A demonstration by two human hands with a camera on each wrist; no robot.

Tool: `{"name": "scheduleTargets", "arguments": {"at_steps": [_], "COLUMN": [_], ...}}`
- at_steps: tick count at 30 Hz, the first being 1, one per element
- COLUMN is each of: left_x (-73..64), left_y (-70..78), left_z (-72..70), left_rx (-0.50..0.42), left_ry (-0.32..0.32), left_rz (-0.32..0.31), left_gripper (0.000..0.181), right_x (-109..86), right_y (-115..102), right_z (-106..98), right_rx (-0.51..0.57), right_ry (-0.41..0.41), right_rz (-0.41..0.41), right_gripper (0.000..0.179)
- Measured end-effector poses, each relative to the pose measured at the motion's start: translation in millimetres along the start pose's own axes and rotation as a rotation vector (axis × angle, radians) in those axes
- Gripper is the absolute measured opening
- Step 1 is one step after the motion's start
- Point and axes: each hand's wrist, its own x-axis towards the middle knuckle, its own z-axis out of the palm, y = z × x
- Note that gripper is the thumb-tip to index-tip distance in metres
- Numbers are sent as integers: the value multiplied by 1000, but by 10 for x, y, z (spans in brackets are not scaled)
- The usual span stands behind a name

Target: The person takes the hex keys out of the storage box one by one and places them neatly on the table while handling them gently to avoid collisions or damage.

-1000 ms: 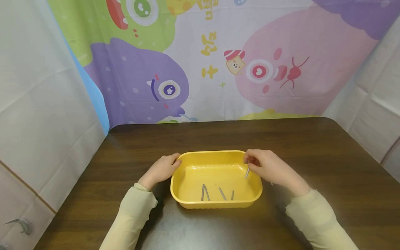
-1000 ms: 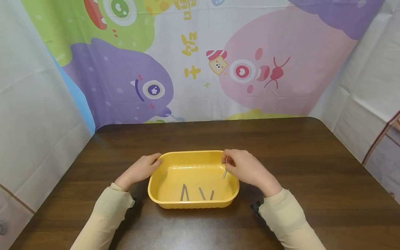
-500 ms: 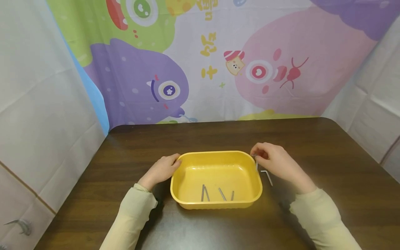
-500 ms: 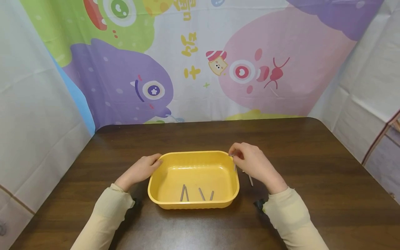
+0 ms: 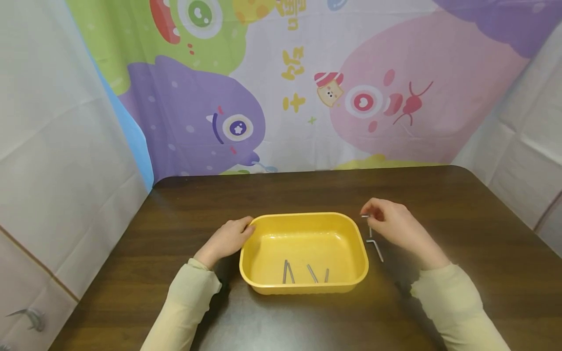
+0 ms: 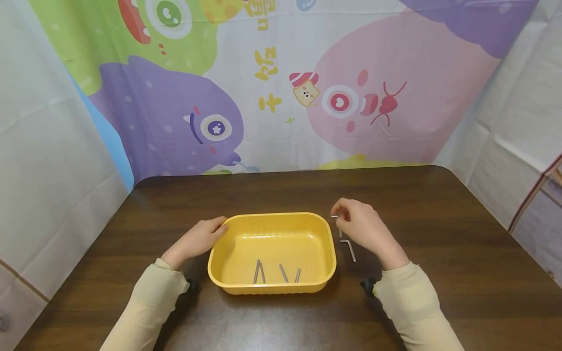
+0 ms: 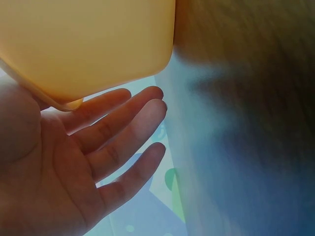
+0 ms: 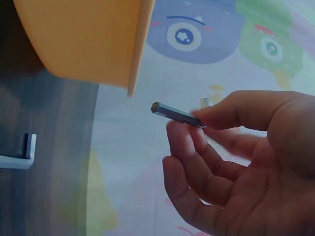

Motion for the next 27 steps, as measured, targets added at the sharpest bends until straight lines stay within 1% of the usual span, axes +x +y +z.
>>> {"name": "scheduleTargets", "arguments": {"at_steps": [6, 13, 20, 27], "left_x": [1, 7, 7, 4], "left_y": [-5, -6, 3, 7], "left_z": [8, 3, -4, -3], "left_rx": [-3, 0, -6, -14], "left_ry": [-1, -1, -4, -7], "left_rz": [8, 2, -19, -24], "left_gripper": [25, 23, 24, 24], "right_x": [0, 26, 52, 40], "right_y": [80, 197, 328, 447], "right_z": [-13, 5, 53, 103], "right_rx": [3, -16, -10, -13], "right_ry": [-40, -129, -224, -273], "right_rz": [64, 128, 202, 236], "right_gripper": [11, 10, 9, 8]}}
